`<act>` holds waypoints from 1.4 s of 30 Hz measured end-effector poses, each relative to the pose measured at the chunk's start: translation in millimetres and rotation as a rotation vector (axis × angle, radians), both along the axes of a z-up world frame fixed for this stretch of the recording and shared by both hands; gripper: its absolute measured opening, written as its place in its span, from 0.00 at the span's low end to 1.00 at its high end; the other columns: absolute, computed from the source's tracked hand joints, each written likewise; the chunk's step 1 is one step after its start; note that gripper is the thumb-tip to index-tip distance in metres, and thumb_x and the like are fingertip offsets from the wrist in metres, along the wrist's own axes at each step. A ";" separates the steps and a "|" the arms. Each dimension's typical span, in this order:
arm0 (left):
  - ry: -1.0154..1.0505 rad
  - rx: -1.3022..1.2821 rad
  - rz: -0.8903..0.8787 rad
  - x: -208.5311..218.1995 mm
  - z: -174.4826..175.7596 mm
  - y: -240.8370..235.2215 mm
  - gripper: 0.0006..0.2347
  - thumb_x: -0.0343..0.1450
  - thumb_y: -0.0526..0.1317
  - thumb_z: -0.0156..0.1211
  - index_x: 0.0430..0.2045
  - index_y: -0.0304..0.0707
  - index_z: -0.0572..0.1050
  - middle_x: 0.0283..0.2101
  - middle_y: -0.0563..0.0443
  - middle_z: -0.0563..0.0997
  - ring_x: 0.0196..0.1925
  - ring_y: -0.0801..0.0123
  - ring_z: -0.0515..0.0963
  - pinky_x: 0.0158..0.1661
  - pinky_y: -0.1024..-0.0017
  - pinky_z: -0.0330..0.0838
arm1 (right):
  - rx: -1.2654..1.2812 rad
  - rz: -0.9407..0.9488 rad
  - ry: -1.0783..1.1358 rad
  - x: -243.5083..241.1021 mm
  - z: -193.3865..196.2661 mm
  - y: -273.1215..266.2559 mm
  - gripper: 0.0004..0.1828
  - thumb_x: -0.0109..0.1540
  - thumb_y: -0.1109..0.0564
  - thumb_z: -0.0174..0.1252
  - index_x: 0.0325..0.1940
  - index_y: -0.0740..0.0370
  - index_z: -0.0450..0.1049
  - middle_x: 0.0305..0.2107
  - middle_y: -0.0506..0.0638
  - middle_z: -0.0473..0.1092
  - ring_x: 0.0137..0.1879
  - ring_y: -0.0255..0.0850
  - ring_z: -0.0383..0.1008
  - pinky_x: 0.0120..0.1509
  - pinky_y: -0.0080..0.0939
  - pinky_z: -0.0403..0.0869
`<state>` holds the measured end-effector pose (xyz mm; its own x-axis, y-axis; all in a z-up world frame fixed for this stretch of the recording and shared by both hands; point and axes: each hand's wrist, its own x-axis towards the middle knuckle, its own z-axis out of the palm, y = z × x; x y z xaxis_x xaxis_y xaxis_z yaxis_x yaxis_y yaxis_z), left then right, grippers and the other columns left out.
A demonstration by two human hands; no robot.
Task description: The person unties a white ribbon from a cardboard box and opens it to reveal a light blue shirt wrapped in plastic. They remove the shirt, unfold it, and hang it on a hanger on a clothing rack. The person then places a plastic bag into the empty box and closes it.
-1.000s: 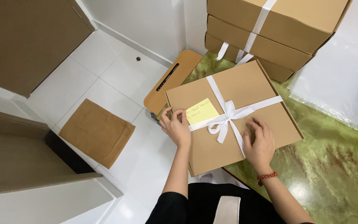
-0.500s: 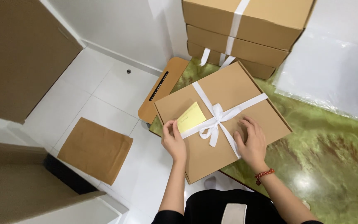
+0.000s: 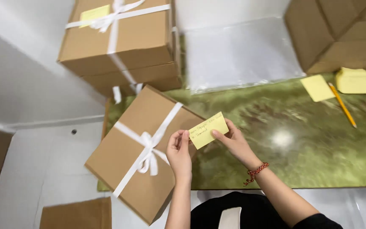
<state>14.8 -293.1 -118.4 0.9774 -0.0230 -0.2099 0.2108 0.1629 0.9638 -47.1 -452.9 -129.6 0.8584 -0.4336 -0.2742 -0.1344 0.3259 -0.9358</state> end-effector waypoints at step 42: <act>-0.884 1.162 -1.334 -103.9 -114.4 -605.5 0.22 0.78 0.40 0.54 0.68 0.35 0.65 0.81 0.40 0.49 0.83 0.38 0.38 0.74 0.36 0.34 | -0.232 -0.755 0.360 -154.7 -75.5 -546.5 0.34 0.70 0.62 0.56 0.80 0.65 0.55 0.32 0.67 0.73 0.25 0.49 0.79 0.28 0.40 0.78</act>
